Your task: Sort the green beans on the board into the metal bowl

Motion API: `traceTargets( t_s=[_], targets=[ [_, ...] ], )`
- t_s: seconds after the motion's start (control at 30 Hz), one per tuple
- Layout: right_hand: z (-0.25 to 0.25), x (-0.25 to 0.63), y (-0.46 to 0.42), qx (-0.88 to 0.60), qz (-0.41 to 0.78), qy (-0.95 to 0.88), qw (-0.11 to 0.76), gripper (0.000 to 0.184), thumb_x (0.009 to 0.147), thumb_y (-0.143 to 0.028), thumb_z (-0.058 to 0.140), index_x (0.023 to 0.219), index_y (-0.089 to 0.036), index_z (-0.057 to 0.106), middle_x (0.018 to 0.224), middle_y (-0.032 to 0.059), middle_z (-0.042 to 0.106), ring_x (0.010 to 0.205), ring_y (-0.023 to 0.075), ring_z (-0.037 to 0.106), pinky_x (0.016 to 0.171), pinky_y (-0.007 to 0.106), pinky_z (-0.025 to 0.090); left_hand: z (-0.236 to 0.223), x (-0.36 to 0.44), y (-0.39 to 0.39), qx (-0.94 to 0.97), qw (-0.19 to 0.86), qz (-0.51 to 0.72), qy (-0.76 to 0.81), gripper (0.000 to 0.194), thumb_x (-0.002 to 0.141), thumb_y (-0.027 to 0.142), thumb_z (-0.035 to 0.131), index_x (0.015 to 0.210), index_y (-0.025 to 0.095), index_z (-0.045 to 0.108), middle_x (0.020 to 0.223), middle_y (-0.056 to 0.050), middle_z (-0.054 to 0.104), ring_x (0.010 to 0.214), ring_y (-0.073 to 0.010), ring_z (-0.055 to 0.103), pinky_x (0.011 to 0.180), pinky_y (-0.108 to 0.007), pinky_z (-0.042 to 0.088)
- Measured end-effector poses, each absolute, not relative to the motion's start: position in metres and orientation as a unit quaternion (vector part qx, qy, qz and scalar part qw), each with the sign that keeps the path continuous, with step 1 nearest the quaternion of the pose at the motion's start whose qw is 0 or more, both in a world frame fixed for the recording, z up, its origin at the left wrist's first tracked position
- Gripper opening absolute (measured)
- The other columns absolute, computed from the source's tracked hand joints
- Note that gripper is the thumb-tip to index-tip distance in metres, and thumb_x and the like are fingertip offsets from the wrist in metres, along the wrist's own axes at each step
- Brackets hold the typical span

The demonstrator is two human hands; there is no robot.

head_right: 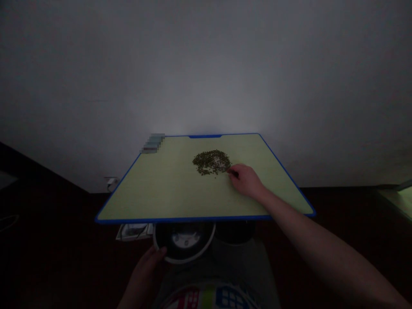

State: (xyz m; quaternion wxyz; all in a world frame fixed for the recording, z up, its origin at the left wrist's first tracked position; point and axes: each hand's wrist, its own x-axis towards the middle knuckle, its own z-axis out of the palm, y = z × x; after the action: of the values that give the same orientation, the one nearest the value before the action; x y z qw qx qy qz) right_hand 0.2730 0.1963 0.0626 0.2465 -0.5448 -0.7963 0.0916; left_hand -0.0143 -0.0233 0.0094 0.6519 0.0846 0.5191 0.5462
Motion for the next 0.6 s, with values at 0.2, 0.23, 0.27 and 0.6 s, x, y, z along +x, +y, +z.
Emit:
traceTargets(
  t_s=[0.2,0.23,0.27,0.6],
  targets=[
    [0.0631,0.2733,0.1987,-0.559,0.083,-0.79,0.237,0.023,0.084,-0.022,0.054,0.095,-0.018,0.074,0.091,0.0092,0.073,0.083,0.0226,0.067,0.074,0.032,0.049,0.0037,-0.0175,-0.0219,0.111,0.64,0.538,0.537,0.04,0.066,0.033,0.081,0.103,0.019,0.076,0.098,-0.01,0.082,0.106,-0.0346,0.071,0.085,-0.038,0.057],
    [0.0629,0.2739,0.1992,-0.561,0.081,-0.789,0.236,0.023,0.084,-0.022,0.054,0.095,-0.018,0.074,0.091,0.0094,0.073,0.083,0.0225,0.066,0.074,0.033,0.049,0.0035,-0.0175,-0.0216,0.109,0.64,0.535,0.541,0.04,0.066,0.033,0.081,0.103,0.019,0.077,0.097,-0.01,0.082,0.106,-0.0349,0.071,0.084,-0.038,0.057],
    [0.0628,0.2744,0.1997,-0.562,0.08,-0.789,0.235,0.023,0.085,-0.022,0.053,0.095,-0.018,0.074,0.09,0.0097,0.073,0.082,0.0226,0.066,0.074,0.033,0.049,0.0039,-0.0172,-0.0215,0.105,0.642,0.533,0.541,0.041,0.065,0.034,0.081,0.103,0.019,0.076,0.097,-0.01,0.082,0.106,-0.0349,0.071,0.084,-0.038,0.057],
    [0.0605,0.2779,0.201,-0.526,0.103,-0.804,0.257,0.023,0.084,-0.022,0.052,0.094,-0.018,0.073,0.09,0.0091,0.072,0.083,0.0218,0.066,0.074,0.032,0.049,0.0093,-0.0128,-0.0201,0.091,0.646,0.544,0.528,0.046,0.064,0.032,0.082,0.106,0.016,0.073,0.097,-0.012,0.082,0.101,-0.0356,0.073,0.087,-0.041,0.056]
  ],
)
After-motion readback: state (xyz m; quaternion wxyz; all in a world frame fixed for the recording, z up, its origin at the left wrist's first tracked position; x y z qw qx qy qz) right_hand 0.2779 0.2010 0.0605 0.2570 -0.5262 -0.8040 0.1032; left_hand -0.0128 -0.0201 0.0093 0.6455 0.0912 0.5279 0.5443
